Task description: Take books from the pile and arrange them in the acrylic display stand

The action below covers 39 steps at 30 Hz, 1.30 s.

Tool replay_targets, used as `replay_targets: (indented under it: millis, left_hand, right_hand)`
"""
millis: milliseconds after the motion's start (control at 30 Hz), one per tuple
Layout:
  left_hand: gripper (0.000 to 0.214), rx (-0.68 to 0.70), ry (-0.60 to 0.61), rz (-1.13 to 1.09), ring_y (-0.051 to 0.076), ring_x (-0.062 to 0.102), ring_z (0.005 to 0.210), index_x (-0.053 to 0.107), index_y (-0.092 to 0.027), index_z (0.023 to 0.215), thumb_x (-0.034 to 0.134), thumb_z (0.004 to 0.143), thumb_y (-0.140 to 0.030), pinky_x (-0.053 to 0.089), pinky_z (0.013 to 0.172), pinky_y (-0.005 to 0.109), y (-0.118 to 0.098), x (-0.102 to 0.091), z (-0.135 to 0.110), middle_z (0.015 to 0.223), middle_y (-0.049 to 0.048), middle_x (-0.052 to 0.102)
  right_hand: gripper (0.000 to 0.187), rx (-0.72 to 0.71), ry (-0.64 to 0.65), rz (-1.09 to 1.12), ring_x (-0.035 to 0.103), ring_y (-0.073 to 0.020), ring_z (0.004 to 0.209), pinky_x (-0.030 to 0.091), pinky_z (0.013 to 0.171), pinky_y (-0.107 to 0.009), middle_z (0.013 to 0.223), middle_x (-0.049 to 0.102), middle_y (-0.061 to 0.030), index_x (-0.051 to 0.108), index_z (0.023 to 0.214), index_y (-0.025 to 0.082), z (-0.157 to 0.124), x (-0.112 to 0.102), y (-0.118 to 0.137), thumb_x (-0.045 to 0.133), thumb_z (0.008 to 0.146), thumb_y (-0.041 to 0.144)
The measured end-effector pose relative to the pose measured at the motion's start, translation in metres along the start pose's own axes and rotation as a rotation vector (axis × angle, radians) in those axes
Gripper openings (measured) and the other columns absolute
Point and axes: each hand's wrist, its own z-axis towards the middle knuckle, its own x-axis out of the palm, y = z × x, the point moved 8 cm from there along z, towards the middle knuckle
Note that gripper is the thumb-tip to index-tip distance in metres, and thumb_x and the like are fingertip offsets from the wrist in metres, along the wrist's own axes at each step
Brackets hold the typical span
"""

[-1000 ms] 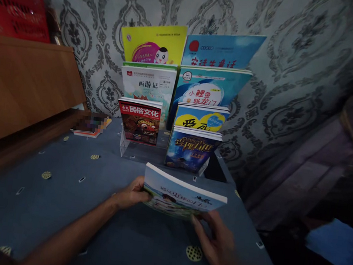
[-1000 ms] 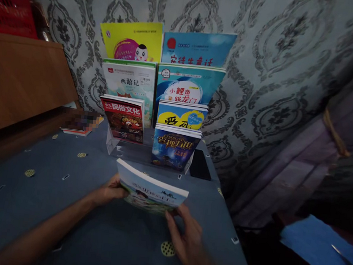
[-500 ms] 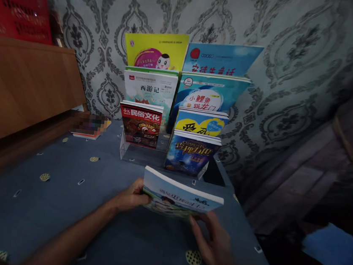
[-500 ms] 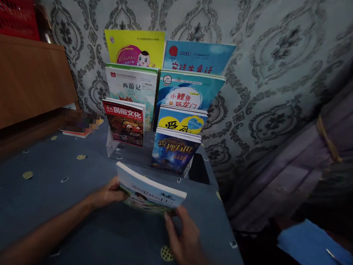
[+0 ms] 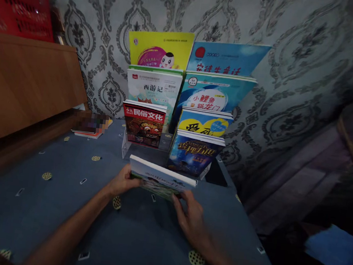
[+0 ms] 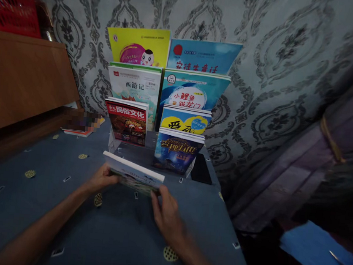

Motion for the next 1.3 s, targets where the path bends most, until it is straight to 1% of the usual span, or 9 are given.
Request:
replay_targets:
  millis: [100,167,267,433,600,800,933,1067,1300]
  left_hand:
    - [0.027,0.038,-0.051,0.052,0.026,0.071,0.085,0.074,-0.016,0.079,0.085,0.055,-0.023,0.054,0.082,0.033,0.003,-0.015,0.004,0.075,0.0033,0.075]
    - [0.031,0.061,-0.142,0.049,0.025,0.069,0.084,0.073,-0.017,0.083,0.084,0.054,-0.023,0.053,0.081,0.033,0.005,-0.030,0.006,0.075,0.0026,0.074]
    - [0.030,0.105,-0.237,0.110,0.021,0.066,0.079,0.072,-0.017,0.081,0.084,0.054,-0.022,0.051,0.077,0.029,-0.002,-0.045,0.006,0.075,0.0009,0.073]
    - [0.017,0.261,-0.138,0.336,0.023,0.066,0.086,0.077,-0.017,0.079,0.077,0.065,-0.027,0.048,0.081,0.029,-0.031,-0.042,0.010,0.084,0.0062,0.076]
    - [0.019,0.312,-0.267,0.382,0.023,0.066,0.082,0.078,-0.019,0.078,0.082,0.062,-0.029,0.048,0.077,0.029,-0.045,-0.051,0.011,0.082,0.0061,0.076]
    - [0.014,0.360,-0.324,0.425,0.018,0.061,0.078,0.071,-0.018,0.076,0.074,0.062,-0.021,0.045,0.072,0.025,-0.064,-0.054,0.019,0.077,0.0006,0.070]
    - [0.018,0.408,-0.344,0.409,0.017,0.057,0.072,0.068,-0.018,0.075,0.074,0.058,-0.021,0.044,0.068,0.026,-0.084,-0.057,0.030,0.070,-0.0023,0.063]
    - [0.017,0.509,-0.296,0.436,0.016,0.059,0.075,0.068,-0.017,0.077,0.074,0.060,-0.018,0.045,0.071,0.026,-0.108,-0.050,0.038,0.076,-0.0008,0.065]
    - [0.022,0.698,-0.330,0.468,0.016,0.063,0.082,0.068,-0.018,0.086,0.073,0.065,-0.018,0.050,0.076,0.025,-0.151,-0.036,0.036,0.085,0.0001,0.069]
  right_hand:
    - [0.011,-0.023,-0.015,0.004,0.070,-0.0191,0.067,0.058,0.063,-0.028,0.078,0.070,-0.0018,0.053,0.098,0.025,0.013,0.011,0.001,0.045,0.103,0.029]
    - [0.010,-0.042,-0.021,0.014,0.071,-0.0197,0.067,0.058,0.064,-0.029,0.079,0.070,-0.0025,0.054,0.101,0.025,0.022,0.018,0.000,0.045,0.102,0.027]
    - [0.014,-0.084,-0.023,0.028,0.074,-0.0221,0.077,0.061,0.072,-0.032,0.089,0.074,-0.0059,0.056,0.110,0.024,0.033,0.029,-0.001,0.045,0.102,0.025]
    - [0.028,-0.199,-0.028,0.046,0.072,-0.0234,0.107,0.060,0.092,-0.037,0.112,0.074,-0.0116,0.056,0.125,0.021,0.054,0.045,0.001,0.040,0.102,0.018]
    - [0.034,-0.225,-0.039,0.036,0.069,-0.0235,0.115,0.058,0.097,-0.040,0.120,0.072,-0.0134,0.057,0.129,0.020,0.071,0.053,0.000,0.036,0.102,0.018]
    - [0.032,-0.214,-0.122,0.030,0.070,-0.0246,0.112,0.058,0.097,-0.043,0.116,0.073,-0.0130,0.057,0.126,0.021,0.092,0.048,0.005,0.038,0.102,0.018]
    - [0.026,-0.222,-0.212,0.045,0.072,-0.0245,0.104,0.059,0.090,-0.040,0.109,0.074,-0.0107,0.059,0.120,0.023,0.108,0.038,0.012,0.043,0.101,0.017]
    - [0.026,-0.245,-0.271,0.026,0.070,-0.0241,0.109,0.058,0.095,-0.040,0.113,0.074,-0.0100,0.058,0.121,0.023,0.122,0.027,0.020,0.044,0.100,0.016]
    - [0.026,-0.242,-0.355,0.023,0.069,-0.0230,0.109,0.057,0.096,-0.042,0.115,0.073,-0.0090,0.059,0.120,0.022,0.149,0.006,0.042,0.044,0.100,0.018]
